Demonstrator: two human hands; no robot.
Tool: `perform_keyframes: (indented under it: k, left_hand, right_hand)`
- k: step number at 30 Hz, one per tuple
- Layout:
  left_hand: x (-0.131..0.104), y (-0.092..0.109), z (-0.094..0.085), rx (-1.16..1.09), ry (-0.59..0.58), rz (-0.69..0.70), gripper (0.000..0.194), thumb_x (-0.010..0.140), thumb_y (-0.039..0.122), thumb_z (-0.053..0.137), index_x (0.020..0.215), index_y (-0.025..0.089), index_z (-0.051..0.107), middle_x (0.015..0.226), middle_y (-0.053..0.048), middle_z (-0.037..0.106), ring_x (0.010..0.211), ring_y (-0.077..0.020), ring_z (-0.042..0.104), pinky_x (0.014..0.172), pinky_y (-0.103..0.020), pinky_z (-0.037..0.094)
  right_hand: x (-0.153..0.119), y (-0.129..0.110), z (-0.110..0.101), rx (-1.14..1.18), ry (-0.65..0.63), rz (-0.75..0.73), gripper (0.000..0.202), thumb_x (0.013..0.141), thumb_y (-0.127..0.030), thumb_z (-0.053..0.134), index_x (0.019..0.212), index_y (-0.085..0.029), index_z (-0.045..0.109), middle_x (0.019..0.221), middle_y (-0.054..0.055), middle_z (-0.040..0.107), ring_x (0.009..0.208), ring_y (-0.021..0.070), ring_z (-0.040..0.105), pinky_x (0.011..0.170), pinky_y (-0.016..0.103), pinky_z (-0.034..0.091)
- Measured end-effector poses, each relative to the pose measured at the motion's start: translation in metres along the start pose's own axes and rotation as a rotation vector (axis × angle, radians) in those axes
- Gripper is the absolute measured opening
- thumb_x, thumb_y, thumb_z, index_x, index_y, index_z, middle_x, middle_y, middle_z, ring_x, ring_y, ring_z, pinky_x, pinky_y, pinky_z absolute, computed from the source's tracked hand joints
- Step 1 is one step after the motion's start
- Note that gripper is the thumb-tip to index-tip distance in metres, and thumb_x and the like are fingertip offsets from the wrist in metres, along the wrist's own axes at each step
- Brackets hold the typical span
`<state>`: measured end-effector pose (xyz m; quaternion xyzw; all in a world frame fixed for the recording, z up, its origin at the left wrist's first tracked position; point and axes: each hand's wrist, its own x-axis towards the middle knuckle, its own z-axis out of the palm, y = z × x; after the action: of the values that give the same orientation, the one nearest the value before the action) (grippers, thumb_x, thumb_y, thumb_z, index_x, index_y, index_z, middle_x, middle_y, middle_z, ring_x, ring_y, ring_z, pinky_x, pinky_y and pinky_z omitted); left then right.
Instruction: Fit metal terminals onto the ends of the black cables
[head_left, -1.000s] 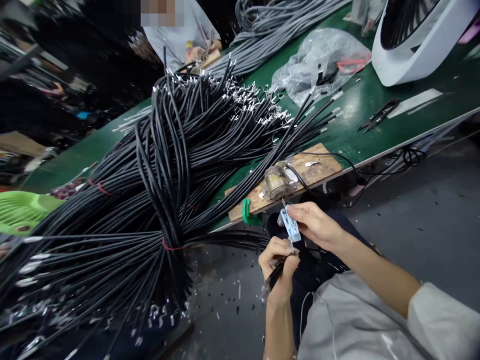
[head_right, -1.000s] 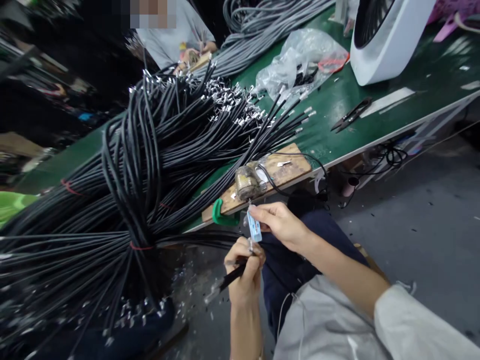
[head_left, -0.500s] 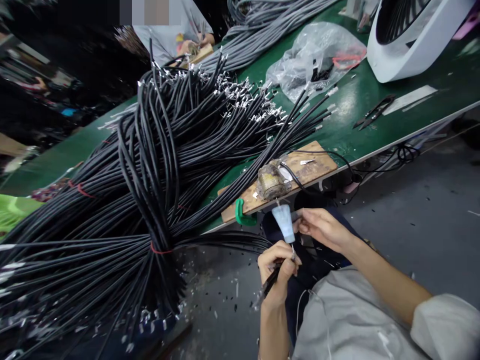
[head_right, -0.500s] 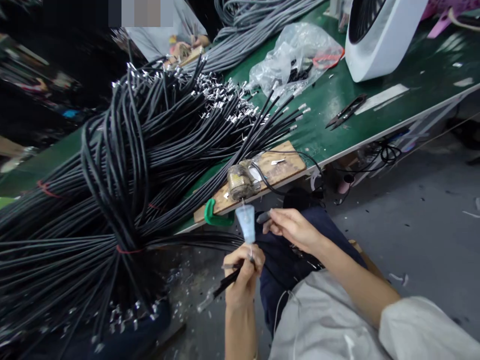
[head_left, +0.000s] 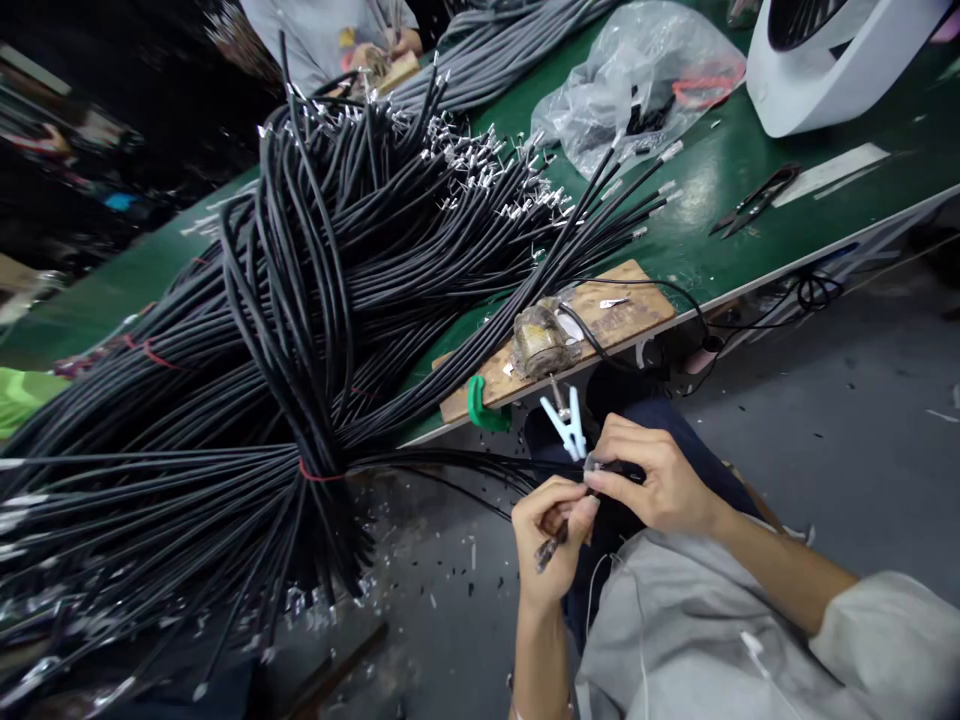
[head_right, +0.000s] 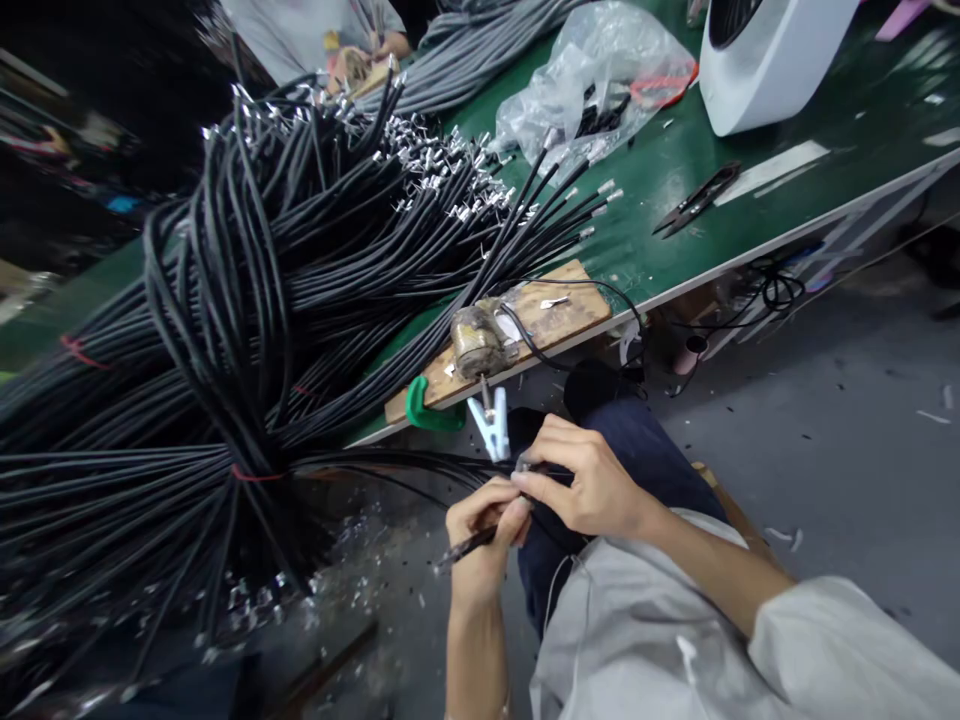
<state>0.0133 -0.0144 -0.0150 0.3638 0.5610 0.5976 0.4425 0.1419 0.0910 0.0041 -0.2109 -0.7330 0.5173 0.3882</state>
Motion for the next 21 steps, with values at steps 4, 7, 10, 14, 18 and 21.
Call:
perform_keyframes:
  k: [4, 7, 10, 14, 18, 21]
  left_hand:
    - [-0.004, 0.006, 0.006, 0.173, -0.056, 0.014, 0.009, 0.079, 0.019, 0.070, 0.073, 0.014, 0.069, 0.070, -0.002, 0.057, 0.055, -0.0080, 0.049, 0.048, -0.018, 0.038]
    - [-0.004, 0.007, 0.010, 0.215, -0.014, 0.000, 0.012, 0.082, 0.021, 0.068, 0.072, 0.013, 0.067, 0.068, -0.001, 0.055, 0.055, -0.0072, 0.046, 0.048, -0.018, 0.035]
    - [-0.004, 0.003, 0.012, 0.156, 0.091, -0.006, 0.013, 0.083, 0.025, 0.067, 0.077, 0.014, 0.068, 0.069, 0.001, 0.053, 0.049, -0.0048, 0.042, 0.044, -0.017, 0.032]
    - [-0.001, 0.003, 0.017, 0.169, 0.171, -0.025, 0.016, 0.079, 0.030, 0.071, 0.083, 0.014, 0.067, 0.072, 0.001, 0.053, 0.049, -0.0040, 0.043, 0.044, -0.016, 0.035]
    - [0.001, 0.007, 0.024, 0.176, 0.196, -0.022, 0.016, 0.079, 0.029, 0.071, 0.079, 0.015, 0.065, 0.065, 0.003, 0.051, 0.048, -0.0043, 0.044, 0.045, -0.014, 0.037]
    - [0.001, 0.008, 0.025, 0.201, 0.190, 0.000, 0.015, 0.078, 0.028, 0.072, 0.076, 0.015, 0.064, 0.065, 0.003, 0.051, 0.050, -0.0049, 0.047, 0.046, -0.014, 0.038]
  right_hand:
    - [-0.005, 0.007, 0.008, -0.091, 0.095, 0.088, 0.027, 0.083, -0.016, 0.058, 0.058, -0.019, 0.047, 0.059, -0.002, 0.043, 0.062, 0.0137, 0.042, 0.059, 0.028, 0.035]
    - [-0.003, 0.010, 0.003, -0.046, 0.021, 0.221, 0.029, 0.083, -0.023, 0.063, 0.058, -0.017, 0.050, 0.060, -0.003, 0.045, 0.058, 0.0111, 0.042, 0.055, 0.025, 0.033]
    - [0.000, 0.010, -0.007, 0.049, -0.110, 0.259, 0.018, 0.081, -0.030, 0.070, 0.072, -0.015, 0.064, 0.067, -0.001, 0.054, 0.060, 0.0111, 0.046, 0.056, 0.025, 0.036]
    - [-0.004, 0.009, -0.005, 0.114, 0.067, 0.181, 0.018, 0.084, -0.028, 0.067, 0.071, -0.016, 0.064, 0.068, 0.002, 0.054, 0.065, 0.0144, 0.049, 0.061, 0.028, 0.038]
    - [-0.009, 0.010, 0.003, 0.262, 0.099, 0.237, 0.019, 0.089, -0.030, 0.059, 0.077, -0.016, 0.064, 0.072, 0.002, 0.055, 0.067, 0.0147, 0.050, 0.061, 0.028, 0.040]
    - [-0.009, 0.009, -0.001, 0.238, -0.003, 0.243, 0.016, 0.088, -0.029, 0.061, 0.081, -0.016, 0.065, 0.074, 0.003, 0.057, 0.066, 0.0138, 0.050, 0.061, 0.027, 0.040]
